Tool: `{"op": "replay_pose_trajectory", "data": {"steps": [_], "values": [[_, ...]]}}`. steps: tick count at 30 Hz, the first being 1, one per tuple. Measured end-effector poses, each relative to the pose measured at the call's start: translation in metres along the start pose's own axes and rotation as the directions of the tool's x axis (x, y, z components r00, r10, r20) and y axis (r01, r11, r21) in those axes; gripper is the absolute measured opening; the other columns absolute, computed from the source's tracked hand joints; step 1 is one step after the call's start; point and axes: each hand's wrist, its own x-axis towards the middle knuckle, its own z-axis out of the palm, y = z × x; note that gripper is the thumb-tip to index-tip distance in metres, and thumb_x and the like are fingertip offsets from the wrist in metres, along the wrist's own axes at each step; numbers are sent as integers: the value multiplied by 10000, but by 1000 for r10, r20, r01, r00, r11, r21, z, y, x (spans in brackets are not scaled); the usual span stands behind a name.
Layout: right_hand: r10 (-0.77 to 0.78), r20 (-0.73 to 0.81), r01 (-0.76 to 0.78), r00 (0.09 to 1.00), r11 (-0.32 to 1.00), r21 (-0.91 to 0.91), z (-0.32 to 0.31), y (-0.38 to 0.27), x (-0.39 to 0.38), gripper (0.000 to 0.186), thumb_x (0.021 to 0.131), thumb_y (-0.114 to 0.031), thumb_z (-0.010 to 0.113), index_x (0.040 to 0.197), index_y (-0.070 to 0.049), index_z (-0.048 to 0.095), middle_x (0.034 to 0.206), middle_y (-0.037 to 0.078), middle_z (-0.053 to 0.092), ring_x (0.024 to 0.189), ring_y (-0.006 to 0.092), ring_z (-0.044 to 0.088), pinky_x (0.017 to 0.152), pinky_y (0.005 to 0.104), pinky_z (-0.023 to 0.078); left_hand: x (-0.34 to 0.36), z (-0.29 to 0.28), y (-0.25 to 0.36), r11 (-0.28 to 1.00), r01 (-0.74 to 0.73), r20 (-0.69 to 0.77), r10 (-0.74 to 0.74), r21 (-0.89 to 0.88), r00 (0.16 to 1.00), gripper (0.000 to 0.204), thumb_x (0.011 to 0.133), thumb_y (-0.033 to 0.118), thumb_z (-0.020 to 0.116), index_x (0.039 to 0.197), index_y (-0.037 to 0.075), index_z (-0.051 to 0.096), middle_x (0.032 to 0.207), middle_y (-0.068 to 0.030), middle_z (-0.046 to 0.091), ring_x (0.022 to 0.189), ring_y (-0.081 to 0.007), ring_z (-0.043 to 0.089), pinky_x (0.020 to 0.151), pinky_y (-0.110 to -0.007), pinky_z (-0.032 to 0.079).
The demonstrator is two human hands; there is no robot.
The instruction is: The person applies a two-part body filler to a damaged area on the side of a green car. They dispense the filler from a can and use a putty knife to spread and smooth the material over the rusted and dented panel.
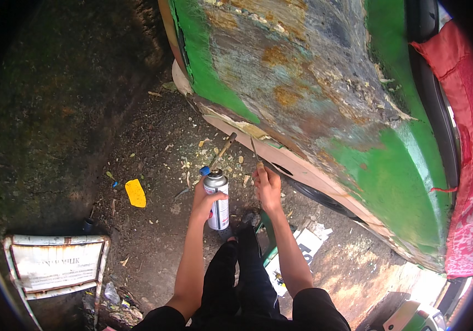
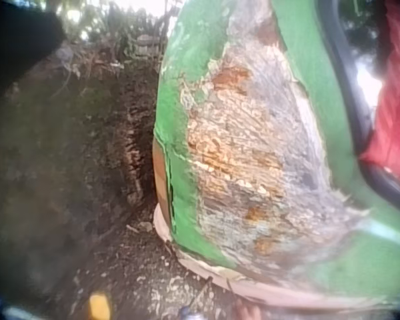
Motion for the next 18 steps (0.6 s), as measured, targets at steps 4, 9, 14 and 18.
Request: {"op": "replay_pose_trajectory", "data": {"steps": [4, 9, 14, 18], "values": [[-7, -23, 8, 1000, 999, 47, 1, 4, 4, 338, 1038, -332, 485, 824, -73, 519, 597, -49, 398, 427, 39, 309, 377, 248, 226, 0, 1, 1, 999, 21, 24, -22, 35, 999, 571, 586, -45, 743, 1122, 33, 560, 907, -86, 679, 799, -212, 678, 734, -366, 549], [-35, -22, 34, 999, 997, -69, 2, 6, 7, 399, 1037, -371, 493, 766, -78, 504, 590, -43, 410, 456, 54, 333, 405, 264, 262, -1, 0, -4, 1000, 13, 0, -13, 15, 1000, 553, 589, -48, 750, 1101, 39, 561, 904, -82, 678, 803, -213, 676, 729, -368, 544], [-146, -54, 123, 988, 943, -308, 2, 11, 17, 485, 1036, -419, 503, 727, -45, 509, 594, -18, 463, 539, 76, 406, 488, 304, 354, -9, -10, 0, 999, -29, -111, 31, 23, 993, 537, 599, -51, 758, 1091, 37, 559, 919, -85, 676, 801, -210, 677, 738, -357, 538], [-212, -48, 183, 976, 919, -349, 7, 19, 23, 497, 1033, -410, 509, 732, -16, 514, 583, 9, 462, 559, 95, 431, 518, 334, 389, -20, -22, 5, 998, -63, -207, 66, 21, 976, 502, 618, -37, 757, 1082, 26, 575, 898, -83, 679, 792, -206, 679, 727, -351, 537]]}}
